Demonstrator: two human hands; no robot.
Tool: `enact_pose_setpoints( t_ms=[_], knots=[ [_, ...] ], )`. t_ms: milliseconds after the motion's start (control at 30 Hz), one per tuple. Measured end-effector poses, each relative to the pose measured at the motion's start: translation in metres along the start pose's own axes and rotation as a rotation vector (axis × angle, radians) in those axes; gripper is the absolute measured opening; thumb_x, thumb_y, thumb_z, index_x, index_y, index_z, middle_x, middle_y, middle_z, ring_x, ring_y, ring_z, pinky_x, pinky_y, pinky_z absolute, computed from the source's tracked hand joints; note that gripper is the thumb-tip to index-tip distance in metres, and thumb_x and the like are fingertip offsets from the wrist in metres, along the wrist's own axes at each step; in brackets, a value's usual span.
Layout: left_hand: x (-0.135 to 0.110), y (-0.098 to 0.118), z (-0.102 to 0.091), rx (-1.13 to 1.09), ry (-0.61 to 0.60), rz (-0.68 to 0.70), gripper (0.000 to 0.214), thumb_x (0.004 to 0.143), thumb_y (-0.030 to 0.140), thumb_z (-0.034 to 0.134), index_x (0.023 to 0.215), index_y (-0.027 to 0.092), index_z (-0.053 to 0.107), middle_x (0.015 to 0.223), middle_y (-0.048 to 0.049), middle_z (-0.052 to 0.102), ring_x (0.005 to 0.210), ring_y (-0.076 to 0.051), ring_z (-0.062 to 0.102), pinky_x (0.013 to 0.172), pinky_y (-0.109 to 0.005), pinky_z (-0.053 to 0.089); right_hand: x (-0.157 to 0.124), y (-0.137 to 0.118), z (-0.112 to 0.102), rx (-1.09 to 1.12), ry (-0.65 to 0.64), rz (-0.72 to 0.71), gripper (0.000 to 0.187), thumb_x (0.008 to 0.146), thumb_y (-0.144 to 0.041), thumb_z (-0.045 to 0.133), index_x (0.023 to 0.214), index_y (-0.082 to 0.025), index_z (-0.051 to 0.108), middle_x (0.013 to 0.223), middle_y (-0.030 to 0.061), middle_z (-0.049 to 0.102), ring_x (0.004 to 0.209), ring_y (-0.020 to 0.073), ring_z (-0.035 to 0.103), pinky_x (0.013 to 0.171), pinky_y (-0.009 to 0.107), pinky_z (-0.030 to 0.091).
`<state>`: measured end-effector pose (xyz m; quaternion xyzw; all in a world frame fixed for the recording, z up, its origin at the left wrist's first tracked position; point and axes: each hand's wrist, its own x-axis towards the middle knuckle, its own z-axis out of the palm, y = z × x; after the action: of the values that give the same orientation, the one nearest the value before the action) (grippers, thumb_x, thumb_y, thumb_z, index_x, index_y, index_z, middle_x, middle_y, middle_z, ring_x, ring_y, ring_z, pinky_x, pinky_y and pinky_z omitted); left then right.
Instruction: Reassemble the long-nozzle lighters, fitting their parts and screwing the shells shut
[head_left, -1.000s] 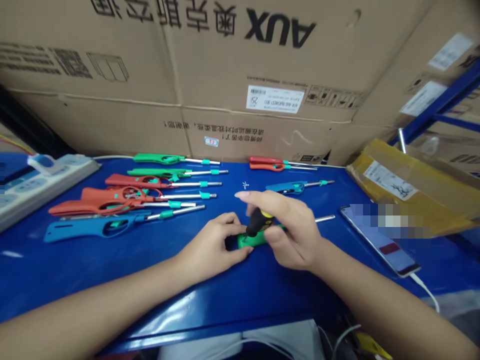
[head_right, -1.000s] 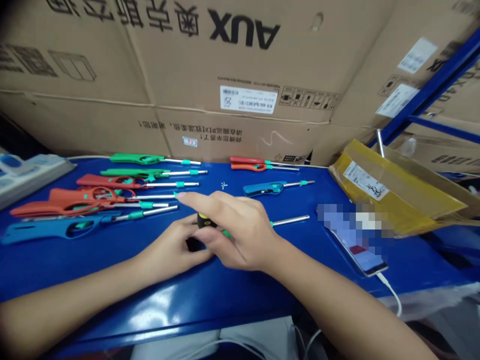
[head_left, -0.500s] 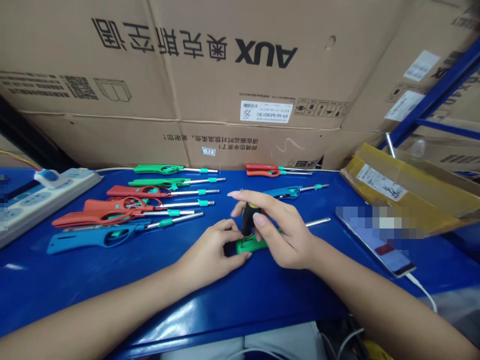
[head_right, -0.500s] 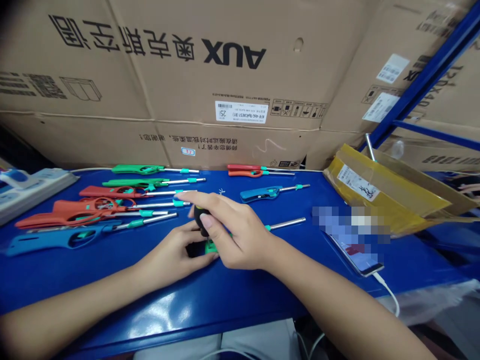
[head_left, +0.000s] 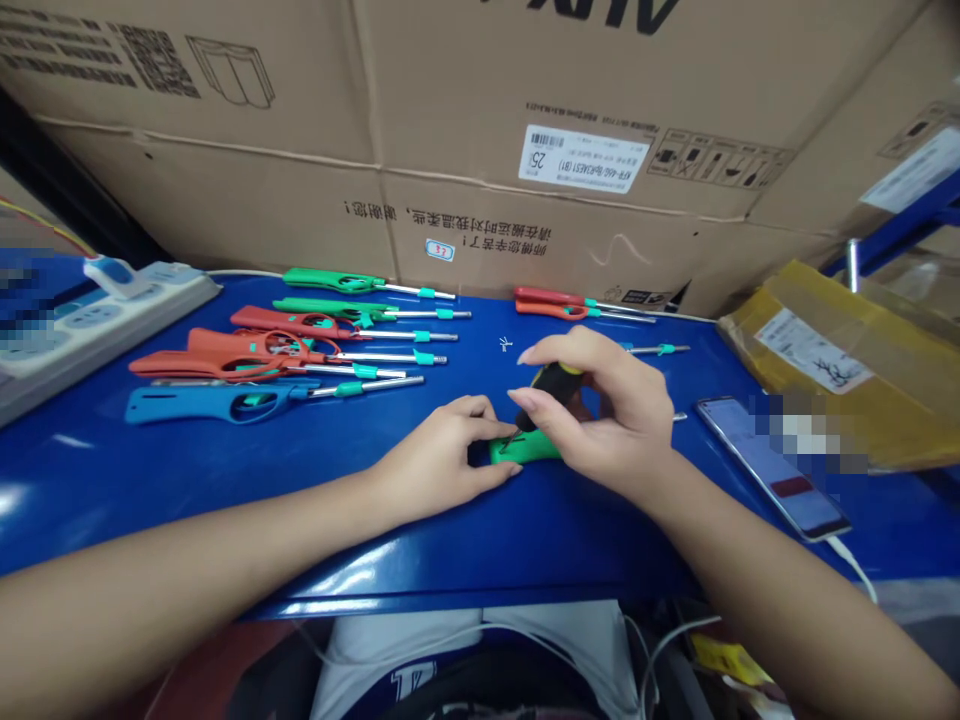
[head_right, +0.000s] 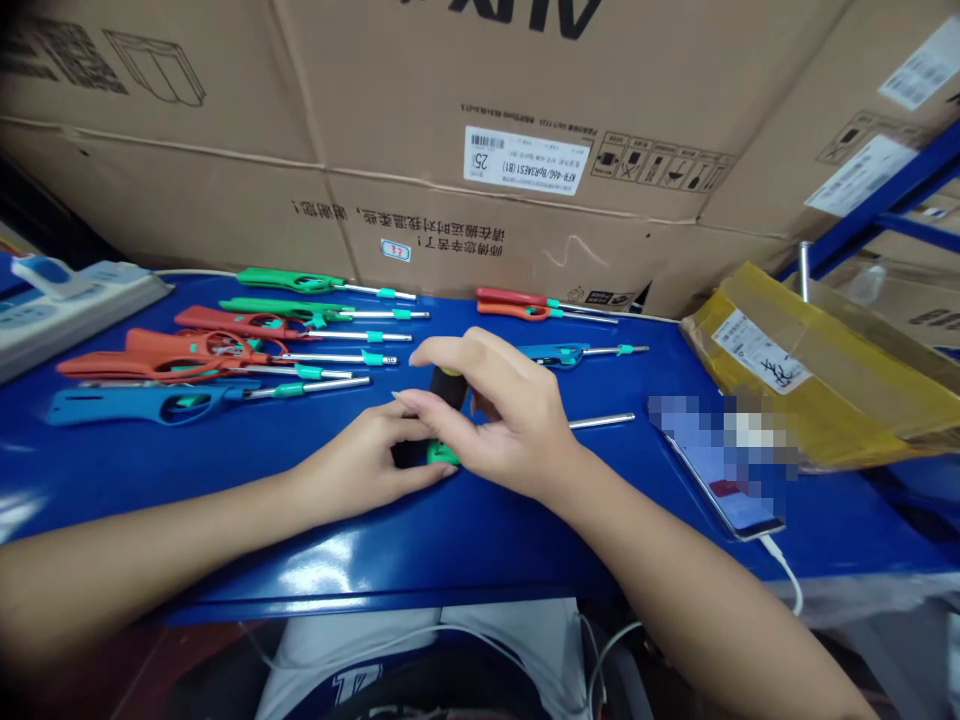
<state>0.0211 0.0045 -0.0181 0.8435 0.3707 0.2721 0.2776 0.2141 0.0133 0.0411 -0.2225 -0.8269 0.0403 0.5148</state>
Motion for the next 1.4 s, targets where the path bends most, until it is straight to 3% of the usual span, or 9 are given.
enact_pose_setpoints(
  t_ms=[67,200,267,400,567,800,1067,1267,1400],
  knots=[
    [0.000,0.000,0.000,0.000,0.002,-0.002,0.028,0.088,0.031,0.076,0.114,0.021,0.078,0.104,-0.0070,0.068,0.100,-0.024,0.066,0.094,-0.039,0.054,-0.002,0.002,0.001,0.031,-0.008,0.021,0.022,0.096,-0.025,0.065,0.118,-0.025,0.067,0.094,0.0020,0.073,0.066,0.0140,0.062,0.060,0.028,0.054],
    [0.000,0.002,0.000,-0.002,0.009,-0.011,0.027,0.089,0.032,0.075,0.114,0.022,0.078,0.106,-0.0067,0.068,0.101,-0.024,0.066,0.094,-0.040,0.054,-0.002,0.001,-0.003,0.284,-0.180,0.170,0.039,0.106,-0.023,0.040,0.141,-0.024,0.056,0.119,0.0073,0.071,0.081,0.0158,0.070,0.069,0.031,0.059],
    [0.000,0.002,0.000,0.001,0.012,-0.014,0.026,0.088,0.032,0.076,0.112,0.022,0.078,0.103,-0.0061,0.067,0.099,-0.024,0.066,0.092,-0.039,0.055,0.000,0.001,-0.005,0.269,-0.160,0.167,0.031,0.103,-0.024,0.051,0.132,-0.024,0.063,0.110,0.0058,0.073,0.080,0.0160,0.070,0.065,0.029,0.058],
    [0.000,0.002,0.001,0.003,0.008,-0.007,0.030,0.088,0.032,0.076,0.116,0.022,0.077,0.101,-0.0056,0.066,0.100,-0.024,0.065,0.095,-0.040,0.054,0.001,0.003,-0.005,0.005,0.030,0.045,0.016,0.089,-0.025,0.075,0.105,-0.024,0.072,0.088,0.0012,0.073,0.069,0.0147,0.064,0.058,0.028,0.053],
    [0.000,0.002,0.000,0.014,0.017,-0.003,0.023,0.088,0.032,0.077,0.108,0.021,0.078,0.091,-0.0027,0.060,0.089,-0.020,0.063,0.088,-0.036,0.054,0.001,0.002,-0.007,0.092,-0.093,0.099,0.031,0.102,-0.020,0.049,0.128,-0.022,0.065,0.108,0.0060,0.074,0.079,0.0159,0.069,0.067,0.031,0.057],
    [-0.001,0.004,0.001,0.035,0.021,0.013,0.015,0.089,0.029,0.075,0.099,0.019,0.078,0.094,-0.0049,0.066,0.094,-0.023,0.064,0.089,-0.039,0.053,0.007,-0.004,-0.007,0.032,-0.060,-0.109,0.026,0.093,-0.013,0.068,0.117,-0.023,0.070,0.101,0.0039,0.077,0.079,0.0155,0.069,0.073,0.029,0.058],
    [0.000,0.005,0.002,0.046,-0.003,-0.014,0.026,0.090,0.030,0.074,0.115,0.021,0.077,0.103,-0.0068,0.068,0.099,-0.025,0.065,0.093,-0.041,0.053,0.005,-0.001,-0.006,-0.108,0.058,-0.101,0.010,0.091,-0.026,0.075,0.098,-0.021,0.072,0.079,0.0008,0.073,0.059,0.0132,0.058,0.061,0.028,0.053],
    [-0.001,0.003,0.002,0.053,0.034,0.021,0.018,0.091,0.032,0.073,0.102,0.019,0.078,0.098,-0.0063,0.064,0.096,-0.024,0.063,0.090,-0.040,0.053,0.003,-0.002,-0.009,0.064,-0.172,-0.070,0.041,0.102,-0.016,0.042,0.140,-0.015,0.056,0.116,0.0107,0.072,0.099,0.0203,0.069,0.086,0.037,0.057],
    [-0.001,0.005,0.002,0.061,0.035,0.020,0.016,0.092,0.030,0.071,0.104,0.020,0.076,0.096,-0.0049,0.064,0.094,-0.022,0.062,0.087,-0.038,0.053,0.004,-0.006,-0.006,0.073,-0.126,-0.115,0.025,0.095,-0.016,0.060,0.119,-0.016,0.065,0.092,0.0054,0.072,0.078,0.0167,0.065,0.070,0.030,0.054]
  ],
)
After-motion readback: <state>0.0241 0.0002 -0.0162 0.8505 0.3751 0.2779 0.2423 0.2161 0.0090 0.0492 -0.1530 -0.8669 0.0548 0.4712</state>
